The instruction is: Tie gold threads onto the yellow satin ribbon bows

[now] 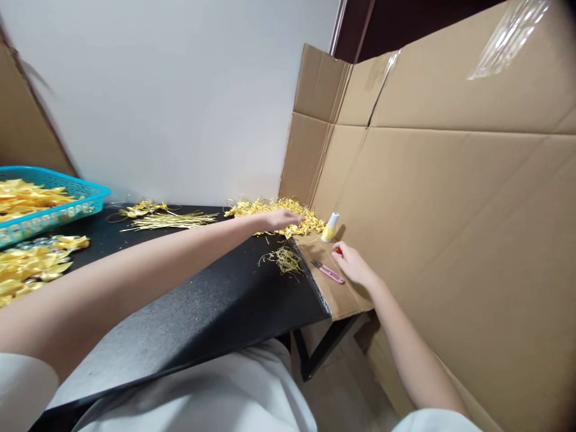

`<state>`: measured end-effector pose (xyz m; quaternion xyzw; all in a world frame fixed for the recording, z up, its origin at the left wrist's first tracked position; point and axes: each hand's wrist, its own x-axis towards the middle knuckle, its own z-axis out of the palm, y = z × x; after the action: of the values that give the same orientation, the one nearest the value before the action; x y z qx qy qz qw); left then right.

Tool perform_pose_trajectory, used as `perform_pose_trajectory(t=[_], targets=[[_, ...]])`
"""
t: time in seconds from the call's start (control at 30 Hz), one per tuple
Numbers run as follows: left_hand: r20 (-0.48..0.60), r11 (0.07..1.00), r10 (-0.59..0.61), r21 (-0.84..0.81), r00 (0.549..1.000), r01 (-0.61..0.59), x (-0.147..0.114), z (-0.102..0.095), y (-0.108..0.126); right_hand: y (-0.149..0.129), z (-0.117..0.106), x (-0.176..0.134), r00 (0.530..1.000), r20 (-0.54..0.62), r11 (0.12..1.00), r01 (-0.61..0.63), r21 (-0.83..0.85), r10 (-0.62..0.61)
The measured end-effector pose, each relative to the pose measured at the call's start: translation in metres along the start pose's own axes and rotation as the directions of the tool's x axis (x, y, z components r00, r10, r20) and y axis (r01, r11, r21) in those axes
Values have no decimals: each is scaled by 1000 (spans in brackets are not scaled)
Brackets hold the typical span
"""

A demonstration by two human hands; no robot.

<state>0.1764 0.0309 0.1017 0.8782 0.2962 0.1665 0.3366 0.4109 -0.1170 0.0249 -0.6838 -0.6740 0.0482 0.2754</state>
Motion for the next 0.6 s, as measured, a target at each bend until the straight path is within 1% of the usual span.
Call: perform_pose_trajectory(t=[0.03,0.07,0.13,0.17,0.23,0.27,0.3,0.33,0.4,0.43,0.5,0.57,0.6], targets=[[80,992,-32,124,996,22,0,1,-6,5,3,-1,1000,-7,999,-4,-41,3],[130,969,-79,241,988,45,-1,0,-12,10,6,-2,1000,-15,996,-9,-83,8],[152,904,-164,420,975,87,-8,-6,-25,19,10,-3,999,-31,988,-12,-156,7],[153,875,-176,476,972,83,-15,-8,-32,23,13,-2,999,-41,983,-8,-181,1],[153,835,-112,551,982,9,-35,-9,-48,29,16,-2,998,-66,975,-11,-222,-4],[176,822,-68,568,982,-45,-48,-5,-56,30,18,-2,997,-82,971,-26,-239,6],[204,816,-39,572,978,-87,-61,1,-64,31,19,-2,995,-99,967,-50,-251,25],[220,814,-31,572,975,-103,-74,10,-71,32,20,-2,992,-113,962,-76,-262,48],[247,819,-59,565,967,-94,-92,31,-80,32,22,-3,988,-130,954,-121,-273,88],[240,824,-57,559,969,-90,-96,43,-81,32,22,-3,986,-134,952,-137,-273,104],[187,838,-15,539,982,-89,-92,66,-78,33,24,-4,983,-136,950,-157,-271,124],[110,861,31,502,993,-82,-77,84,-70,34,25,-5,981,-143,948,-166,-270,131],[51,875,41,481,998,-61,-67,91,-66,35,26,-5,980,-147,949,-168,-268,132]])
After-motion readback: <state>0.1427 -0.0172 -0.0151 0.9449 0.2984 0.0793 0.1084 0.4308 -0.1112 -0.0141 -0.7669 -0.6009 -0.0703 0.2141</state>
